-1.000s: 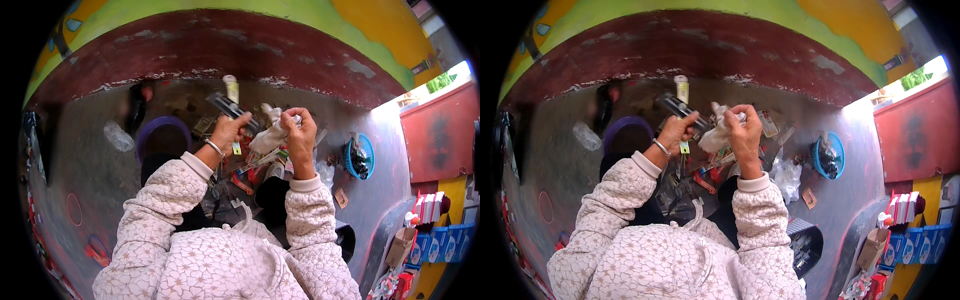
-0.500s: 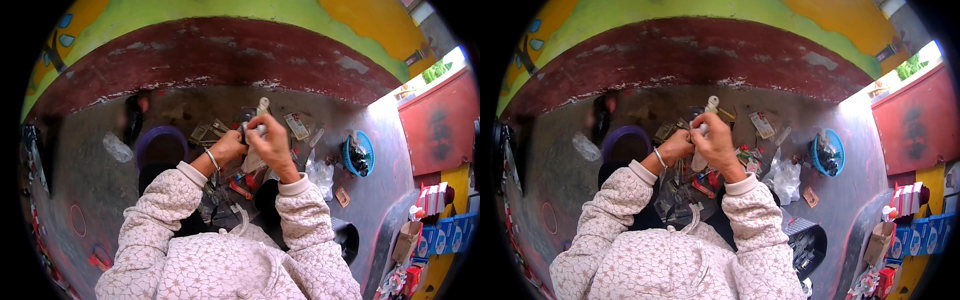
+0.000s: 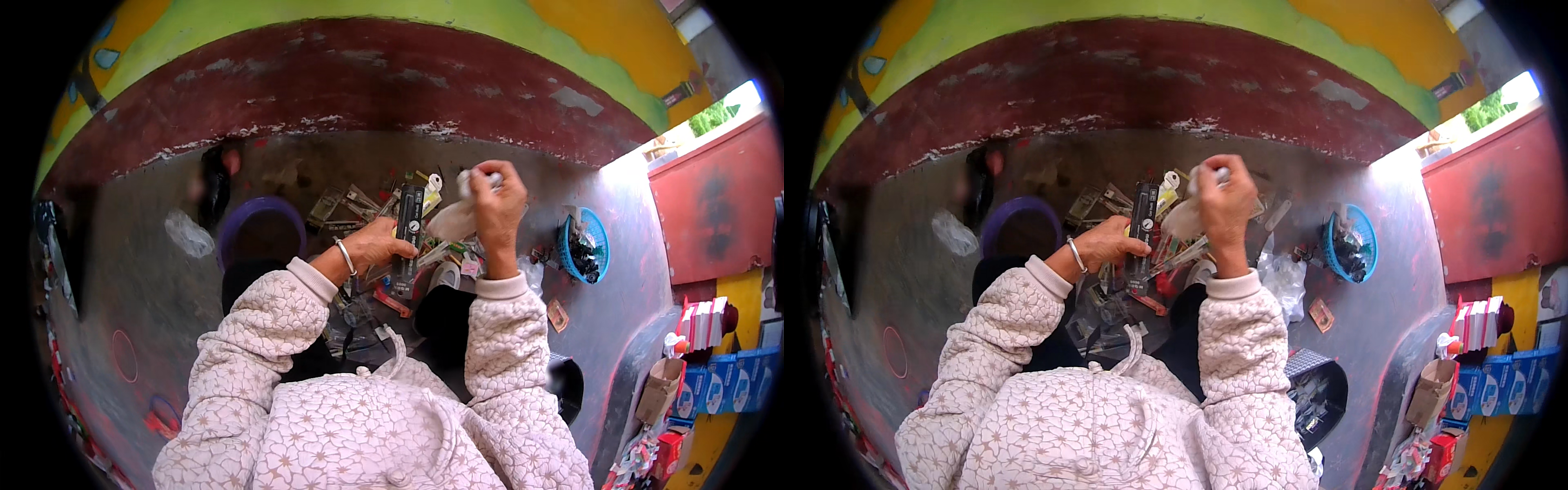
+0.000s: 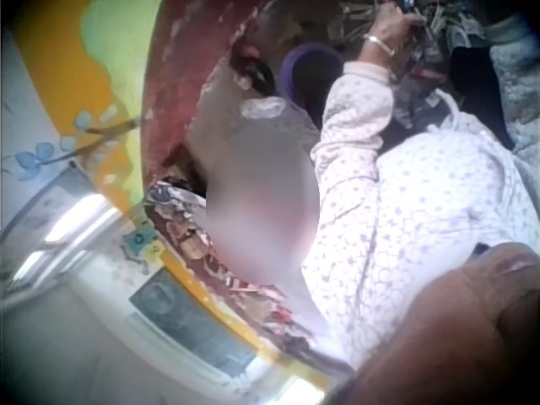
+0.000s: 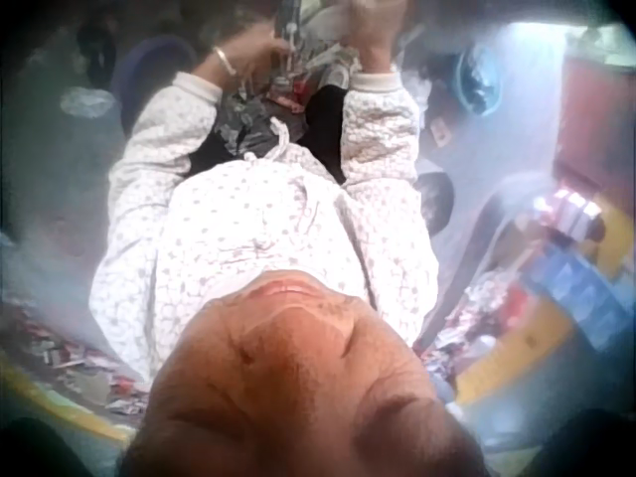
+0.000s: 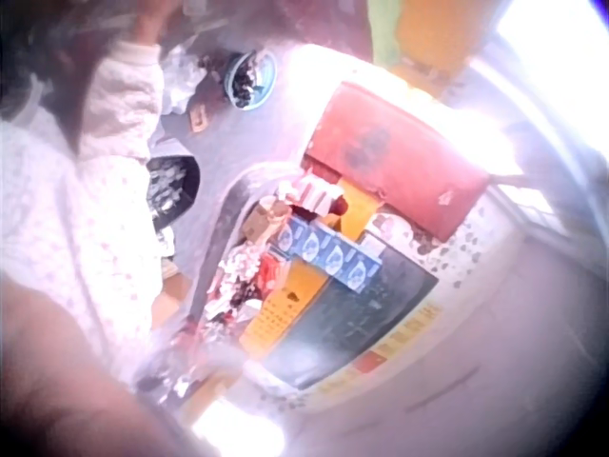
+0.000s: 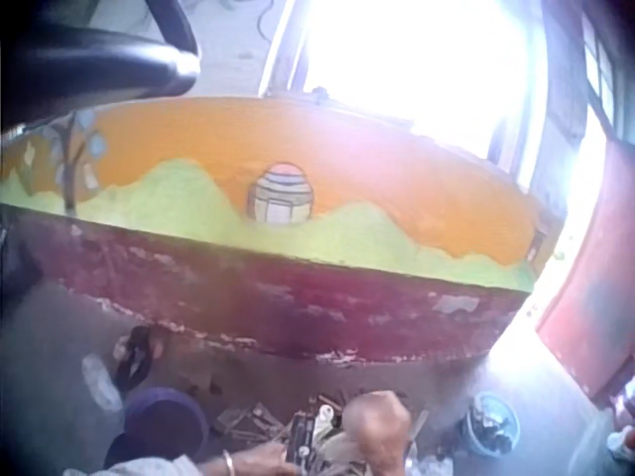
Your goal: The person sorts packaged stationery items by hand, picking them up from the floor, wiping them with a cloth, and placing them into a basket.
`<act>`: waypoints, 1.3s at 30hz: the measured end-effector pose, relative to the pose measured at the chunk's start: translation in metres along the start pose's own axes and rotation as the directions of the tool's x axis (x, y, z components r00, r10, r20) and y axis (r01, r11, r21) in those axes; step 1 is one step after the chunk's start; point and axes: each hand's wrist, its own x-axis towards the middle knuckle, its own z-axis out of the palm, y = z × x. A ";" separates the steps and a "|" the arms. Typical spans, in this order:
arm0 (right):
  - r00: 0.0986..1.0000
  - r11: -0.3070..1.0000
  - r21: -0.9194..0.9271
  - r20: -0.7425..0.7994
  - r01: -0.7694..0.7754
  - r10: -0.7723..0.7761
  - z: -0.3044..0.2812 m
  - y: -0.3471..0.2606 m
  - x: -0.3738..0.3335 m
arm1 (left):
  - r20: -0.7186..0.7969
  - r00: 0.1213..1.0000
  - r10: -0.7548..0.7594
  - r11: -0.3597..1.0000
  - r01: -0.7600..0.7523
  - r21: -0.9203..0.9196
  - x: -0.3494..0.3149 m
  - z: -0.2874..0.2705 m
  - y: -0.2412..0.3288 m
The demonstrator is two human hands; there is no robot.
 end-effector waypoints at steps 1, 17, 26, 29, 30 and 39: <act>0.998 0.999 0.034 0.068 0.013 -0.015 0.002 -0.002 -0.007 | -0.015 1.000 0.003 1.000 -0.003 0.016 0.003 0.000 -0.001; 0.975 0.999 -0.018 0.217 0.041 -0.036 0.019 -0.015 -0.016 | 0.001 0.998 0.064 0.991 -0.064 0.114 0.001 0.005 0.005; 0.903 0.974 -0.192 0.428 0.121 -0.028 0.013 -0.004 -0.014 | 0.075 0.950 0.302 0.936 -0.310 0.166 -0.002 0.006 0.008; 0.945 0.998 0.042 0.325 -0.048 0.032 0.002 0.001 -0.002 | 0.085 0.990 0.109 0.982 -0.120 0.147 0.003 0.002 0.019; 0.906 0.968 0.085 0.379 -0.237 0.189 -0.004 -0.012 0.001 | 0.072 0.991 0.114 0.990 -0.120 0.076 0.005 -0.004 0.012; 0.898 0.931 -0.081 0.246 -0.355 0.364 -0.024 0.026 0.011 | 0.041 0.985 0.168 0.982 -0.163 -0.099 0.004 0.003 0.010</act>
